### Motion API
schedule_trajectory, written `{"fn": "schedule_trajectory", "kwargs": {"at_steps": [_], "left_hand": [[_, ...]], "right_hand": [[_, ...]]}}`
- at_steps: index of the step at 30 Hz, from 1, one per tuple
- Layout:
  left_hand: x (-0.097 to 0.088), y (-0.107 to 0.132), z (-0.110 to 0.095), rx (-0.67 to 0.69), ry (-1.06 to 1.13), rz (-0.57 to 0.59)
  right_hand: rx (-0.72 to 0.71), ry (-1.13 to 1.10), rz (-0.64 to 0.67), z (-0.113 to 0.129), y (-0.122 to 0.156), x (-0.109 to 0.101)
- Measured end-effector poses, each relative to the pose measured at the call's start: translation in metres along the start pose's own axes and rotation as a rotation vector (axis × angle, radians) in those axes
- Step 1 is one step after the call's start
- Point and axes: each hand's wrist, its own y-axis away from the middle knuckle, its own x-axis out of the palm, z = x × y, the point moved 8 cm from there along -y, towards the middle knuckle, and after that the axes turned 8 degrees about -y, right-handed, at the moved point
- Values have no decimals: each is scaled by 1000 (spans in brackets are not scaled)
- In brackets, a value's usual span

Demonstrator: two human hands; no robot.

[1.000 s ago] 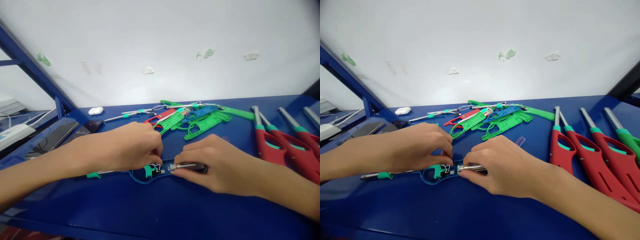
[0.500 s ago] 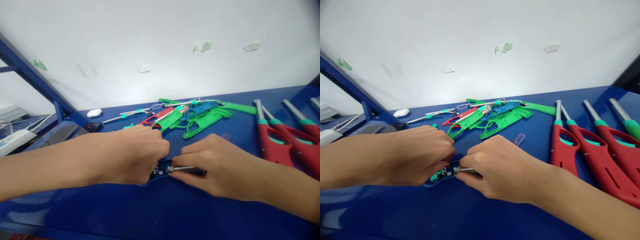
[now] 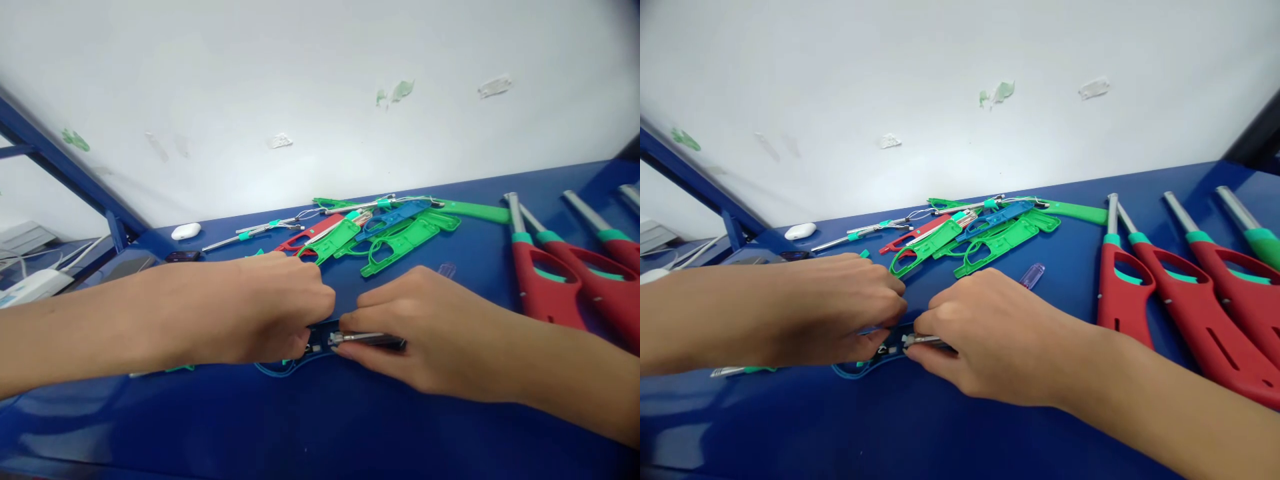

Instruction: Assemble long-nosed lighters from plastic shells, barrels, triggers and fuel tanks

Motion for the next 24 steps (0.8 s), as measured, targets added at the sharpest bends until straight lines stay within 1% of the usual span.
{"fn": "schedule_trajectory", "kwargs": {"at_steps": [3, 5, 8, 11, 14, 17, 21, 24], "left_hand": [[2, -5, -3, 1, 26, 90], [0, -7, -4, -31, 32, 100], [-1, -6, -3, -77, 44, 100], [-3, 1, 2, -128, 62, 87], [-8, 9, 11, -156, 89, 13], [-13, 16, 16, -114, 162, -42], [-17, 19, 12, 20, 277, -69], [-22, 19, 10, 68, 289, -107]], "right_hand": [[1, 0, -6, 0, 0, 1], [1, -2, -9, 0, 0, 1], [7, 0, -20, 1, 0, 1], [13, 16, -37, 1, 2, 0], [-5, 33, -59, 2, 3, -1], [-4, 27, -70, 2, 4, -1], [32, -17, -45, -1, 5, 2], [42, -32, -34, -2, 5, 3]]}}
